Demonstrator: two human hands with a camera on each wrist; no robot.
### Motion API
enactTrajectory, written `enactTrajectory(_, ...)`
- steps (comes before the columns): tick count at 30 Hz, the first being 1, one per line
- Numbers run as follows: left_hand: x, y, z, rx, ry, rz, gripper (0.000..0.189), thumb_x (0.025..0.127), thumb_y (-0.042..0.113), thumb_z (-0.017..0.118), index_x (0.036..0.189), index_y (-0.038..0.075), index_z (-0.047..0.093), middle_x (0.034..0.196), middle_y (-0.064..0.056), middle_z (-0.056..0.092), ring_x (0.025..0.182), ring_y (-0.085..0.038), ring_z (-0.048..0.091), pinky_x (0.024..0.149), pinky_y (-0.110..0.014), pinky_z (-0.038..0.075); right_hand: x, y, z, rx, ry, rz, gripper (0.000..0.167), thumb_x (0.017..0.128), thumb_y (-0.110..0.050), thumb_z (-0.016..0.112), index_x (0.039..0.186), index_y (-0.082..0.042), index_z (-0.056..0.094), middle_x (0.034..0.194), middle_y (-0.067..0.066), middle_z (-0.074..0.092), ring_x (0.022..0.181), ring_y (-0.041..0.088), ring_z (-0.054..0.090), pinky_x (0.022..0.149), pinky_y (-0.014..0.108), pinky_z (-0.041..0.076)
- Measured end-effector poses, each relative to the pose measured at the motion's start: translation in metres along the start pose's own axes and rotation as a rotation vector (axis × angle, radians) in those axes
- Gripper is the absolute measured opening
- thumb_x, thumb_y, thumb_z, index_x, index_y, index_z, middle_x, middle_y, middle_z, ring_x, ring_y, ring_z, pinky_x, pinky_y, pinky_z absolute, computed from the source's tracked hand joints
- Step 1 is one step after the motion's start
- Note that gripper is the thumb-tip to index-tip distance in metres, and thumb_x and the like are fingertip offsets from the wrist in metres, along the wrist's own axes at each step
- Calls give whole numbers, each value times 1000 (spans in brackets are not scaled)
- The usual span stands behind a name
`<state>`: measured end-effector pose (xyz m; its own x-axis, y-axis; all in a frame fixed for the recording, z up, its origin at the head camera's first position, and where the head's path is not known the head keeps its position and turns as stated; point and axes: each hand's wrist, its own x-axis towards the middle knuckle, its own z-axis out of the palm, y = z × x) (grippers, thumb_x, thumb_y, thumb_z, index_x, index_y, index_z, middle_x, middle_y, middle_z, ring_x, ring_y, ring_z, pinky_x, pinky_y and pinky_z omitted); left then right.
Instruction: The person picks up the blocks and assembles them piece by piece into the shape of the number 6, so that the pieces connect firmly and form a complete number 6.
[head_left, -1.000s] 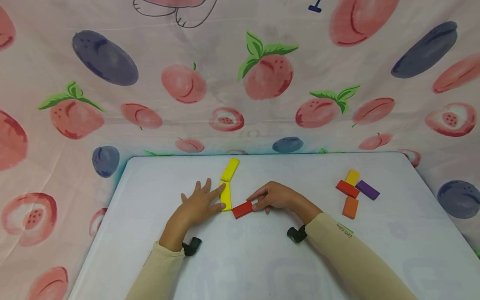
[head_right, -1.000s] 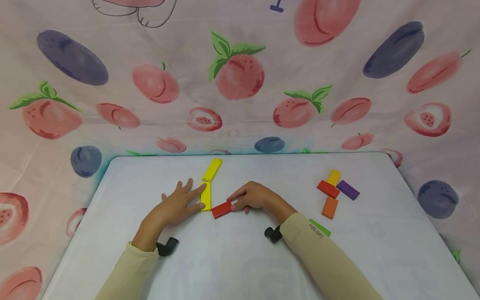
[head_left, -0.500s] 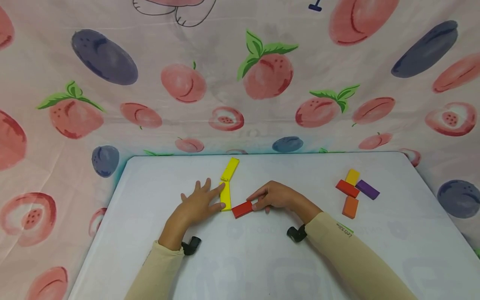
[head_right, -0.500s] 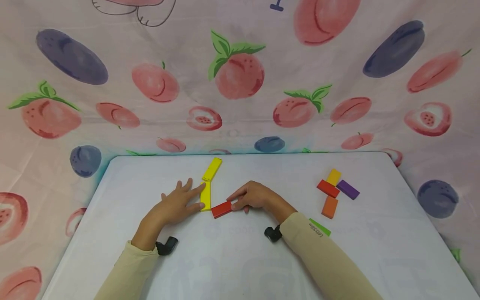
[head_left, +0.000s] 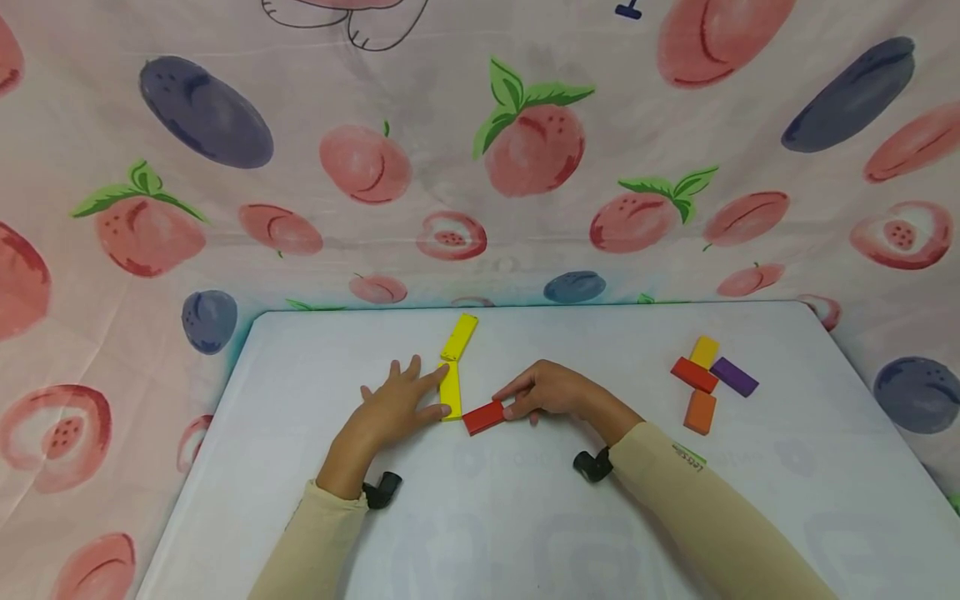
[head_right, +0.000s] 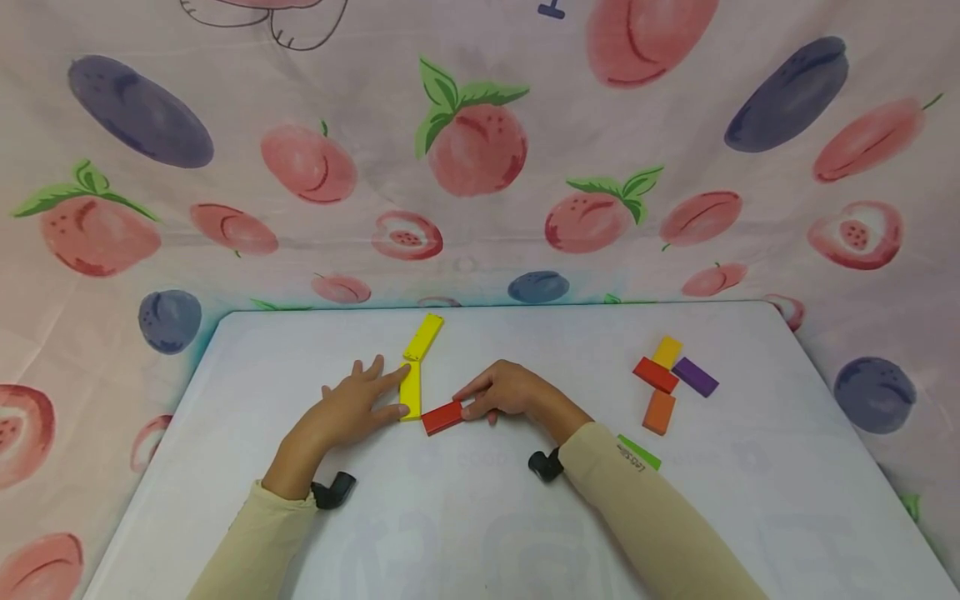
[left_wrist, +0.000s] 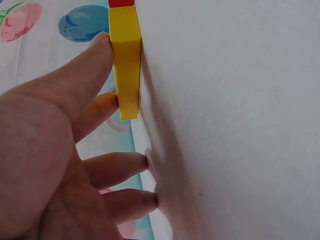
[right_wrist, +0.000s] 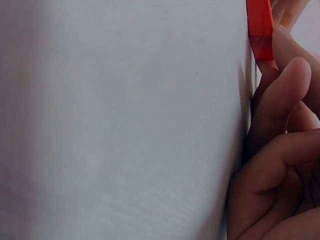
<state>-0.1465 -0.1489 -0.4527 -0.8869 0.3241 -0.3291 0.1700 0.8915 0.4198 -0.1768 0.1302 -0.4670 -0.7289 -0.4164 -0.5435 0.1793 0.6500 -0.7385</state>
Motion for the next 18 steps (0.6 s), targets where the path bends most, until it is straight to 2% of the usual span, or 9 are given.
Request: enactTrajectory(18,2,-2,2,-16,9,3,71,94,47,70,157,34,41,168,-20,24,155,-53,11,102,-90,13,0,-2,1,5,2,14,29,84,-23,85,113,-25,81,72,6,65,58,19,61,64,27,40)
